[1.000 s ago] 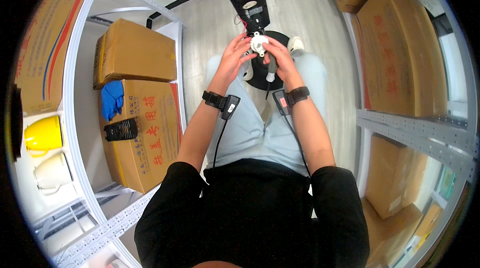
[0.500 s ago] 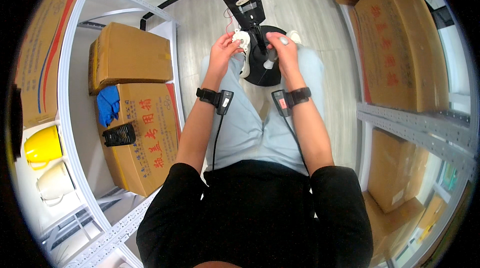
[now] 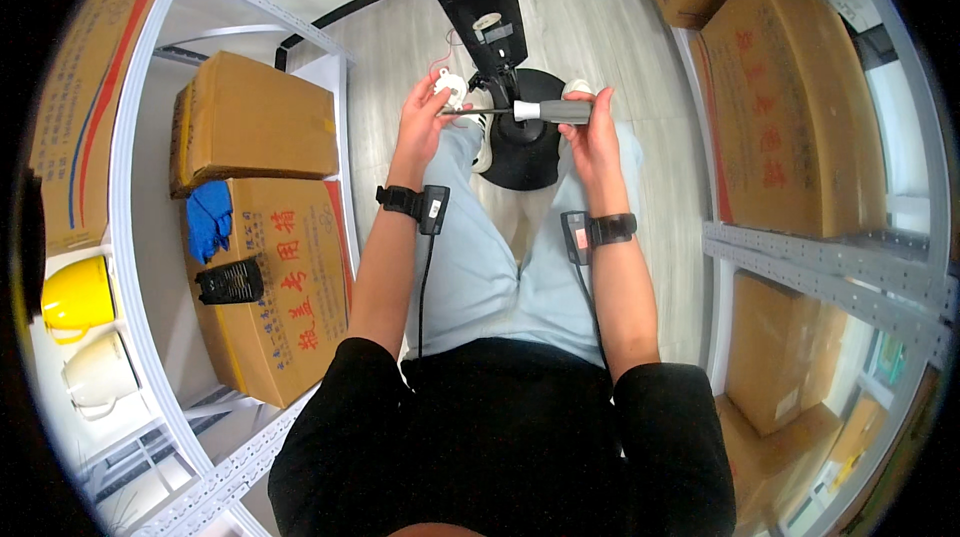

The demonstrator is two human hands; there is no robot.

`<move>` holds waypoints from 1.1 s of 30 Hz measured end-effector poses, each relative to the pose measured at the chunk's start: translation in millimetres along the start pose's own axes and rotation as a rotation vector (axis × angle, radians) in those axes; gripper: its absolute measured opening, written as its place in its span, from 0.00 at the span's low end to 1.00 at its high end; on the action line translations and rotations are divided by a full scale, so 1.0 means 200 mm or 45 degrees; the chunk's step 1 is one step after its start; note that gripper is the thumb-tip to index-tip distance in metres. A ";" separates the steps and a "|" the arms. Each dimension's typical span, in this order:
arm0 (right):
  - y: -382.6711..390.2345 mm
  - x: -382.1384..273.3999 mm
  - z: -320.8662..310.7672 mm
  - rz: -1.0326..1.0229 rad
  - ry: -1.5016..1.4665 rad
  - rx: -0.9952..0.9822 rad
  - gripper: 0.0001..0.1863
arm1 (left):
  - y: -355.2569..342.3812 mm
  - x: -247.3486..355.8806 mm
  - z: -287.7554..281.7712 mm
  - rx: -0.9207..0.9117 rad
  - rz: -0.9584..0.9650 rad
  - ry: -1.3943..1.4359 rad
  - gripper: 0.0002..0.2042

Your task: The person sits on the floor and uses a screwdriver to remove screws from a black electronic device. They detach a small white circular component with wires and continue to unscrew and separate parts of the device.

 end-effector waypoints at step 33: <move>-0.06 0.02 -0.09 -0.044 -0.364 -0.311 0.24 | 0.07 0.04 0.04 -0.059 0.026 0.323 0.21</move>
Point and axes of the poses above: each hand's wrist, its own y-axis away from the middle knuckle, its own z-axis out of the palm, x = y × z, the point moved 4 cm from there along -y, towards the middle knuckle, and after that the axes turned 15 degrees about z, right-handed, at the moved point
